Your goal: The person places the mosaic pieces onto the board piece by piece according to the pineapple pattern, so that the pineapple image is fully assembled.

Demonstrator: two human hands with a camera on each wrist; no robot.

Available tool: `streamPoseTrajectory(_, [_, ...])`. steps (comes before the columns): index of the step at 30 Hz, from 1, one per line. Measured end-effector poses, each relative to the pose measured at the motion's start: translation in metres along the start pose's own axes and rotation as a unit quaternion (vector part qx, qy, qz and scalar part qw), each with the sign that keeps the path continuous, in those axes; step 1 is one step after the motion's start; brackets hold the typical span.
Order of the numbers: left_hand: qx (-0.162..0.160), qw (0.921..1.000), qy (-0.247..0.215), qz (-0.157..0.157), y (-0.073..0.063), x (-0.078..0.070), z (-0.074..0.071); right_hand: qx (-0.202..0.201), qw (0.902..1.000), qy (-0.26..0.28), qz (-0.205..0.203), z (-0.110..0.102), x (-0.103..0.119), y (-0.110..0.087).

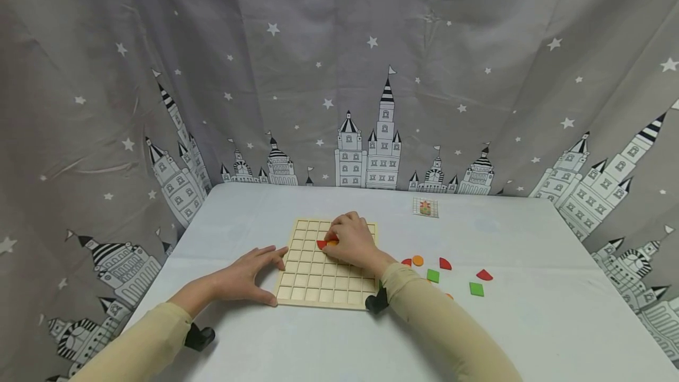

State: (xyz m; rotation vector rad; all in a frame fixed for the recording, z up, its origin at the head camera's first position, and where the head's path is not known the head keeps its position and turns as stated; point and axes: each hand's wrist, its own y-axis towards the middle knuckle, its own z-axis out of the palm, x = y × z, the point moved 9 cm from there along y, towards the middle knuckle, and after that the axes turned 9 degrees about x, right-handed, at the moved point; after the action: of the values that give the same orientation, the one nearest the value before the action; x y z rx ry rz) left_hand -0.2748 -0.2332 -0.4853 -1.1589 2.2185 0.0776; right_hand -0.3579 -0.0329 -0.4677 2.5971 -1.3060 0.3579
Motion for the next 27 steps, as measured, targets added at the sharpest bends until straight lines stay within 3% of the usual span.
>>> streamPoseTrajectory(27, [0.005,1.0,-0.005,-0.004,0.002,0.0033,0.0015,0.021,0.9995,-0.009,0.022,-0.006,0.0069,0.0028])
